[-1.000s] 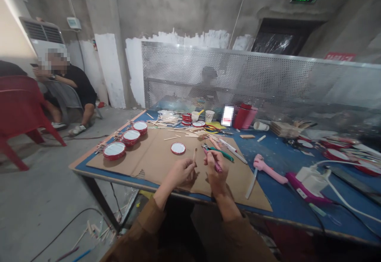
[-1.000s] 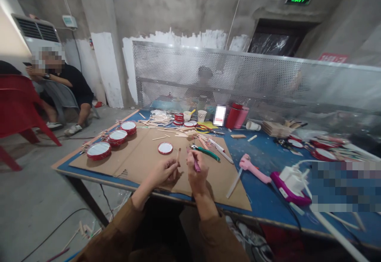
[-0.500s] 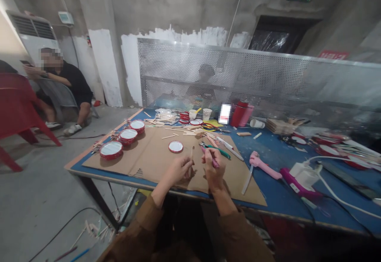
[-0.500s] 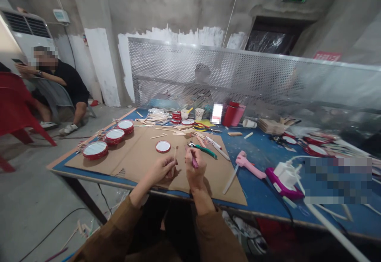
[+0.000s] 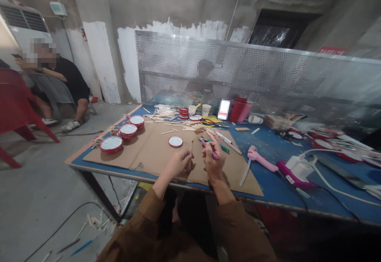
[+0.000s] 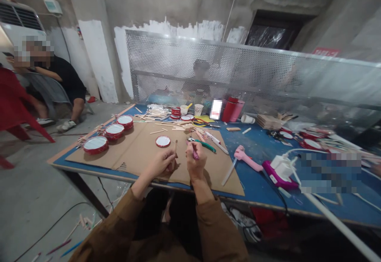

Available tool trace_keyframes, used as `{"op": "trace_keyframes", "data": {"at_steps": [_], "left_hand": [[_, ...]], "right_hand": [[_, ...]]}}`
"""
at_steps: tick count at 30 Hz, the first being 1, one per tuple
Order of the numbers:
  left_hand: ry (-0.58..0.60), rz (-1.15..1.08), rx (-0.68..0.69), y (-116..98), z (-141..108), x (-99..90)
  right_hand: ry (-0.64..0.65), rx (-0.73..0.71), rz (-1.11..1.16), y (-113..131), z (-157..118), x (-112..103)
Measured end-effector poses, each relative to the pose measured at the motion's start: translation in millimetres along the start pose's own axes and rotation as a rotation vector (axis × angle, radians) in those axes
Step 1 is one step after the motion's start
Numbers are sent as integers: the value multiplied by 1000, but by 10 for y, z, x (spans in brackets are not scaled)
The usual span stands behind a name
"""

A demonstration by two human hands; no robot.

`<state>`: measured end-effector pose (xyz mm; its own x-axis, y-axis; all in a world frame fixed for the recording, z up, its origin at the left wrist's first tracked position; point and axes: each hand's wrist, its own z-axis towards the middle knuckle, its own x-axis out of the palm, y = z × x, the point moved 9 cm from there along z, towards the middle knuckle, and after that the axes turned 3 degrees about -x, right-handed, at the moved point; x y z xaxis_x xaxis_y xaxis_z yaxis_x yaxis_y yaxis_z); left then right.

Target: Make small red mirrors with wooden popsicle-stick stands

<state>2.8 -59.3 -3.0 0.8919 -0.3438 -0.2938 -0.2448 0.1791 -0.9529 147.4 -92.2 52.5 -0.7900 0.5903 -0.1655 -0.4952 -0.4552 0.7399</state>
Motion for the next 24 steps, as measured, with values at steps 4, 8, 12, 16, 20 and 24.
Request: {"op": "trace_keyframes", "data": {"at_steps": [4,8,12,16,20,24], "left_hand": [[6,-10,-2,-24,-13,3],[9,1,14,-89,-41,-8],[12,-3,13,-110,-51,-18],[16,-9,14,-81,-37,-13],[14,-20,14,-43,-17,-4],[14,-43,13,-44,-11,-4]], "right_hand": [[-16,2,5,1,-3,-14],[-19,0,6,20,-2,-22],[-42,-11,12,53,3,-43],[-49,1,27,49,6,-41],[-42,0,34,51,12,-32],[-41,-4,30,51,20,-23]]}}
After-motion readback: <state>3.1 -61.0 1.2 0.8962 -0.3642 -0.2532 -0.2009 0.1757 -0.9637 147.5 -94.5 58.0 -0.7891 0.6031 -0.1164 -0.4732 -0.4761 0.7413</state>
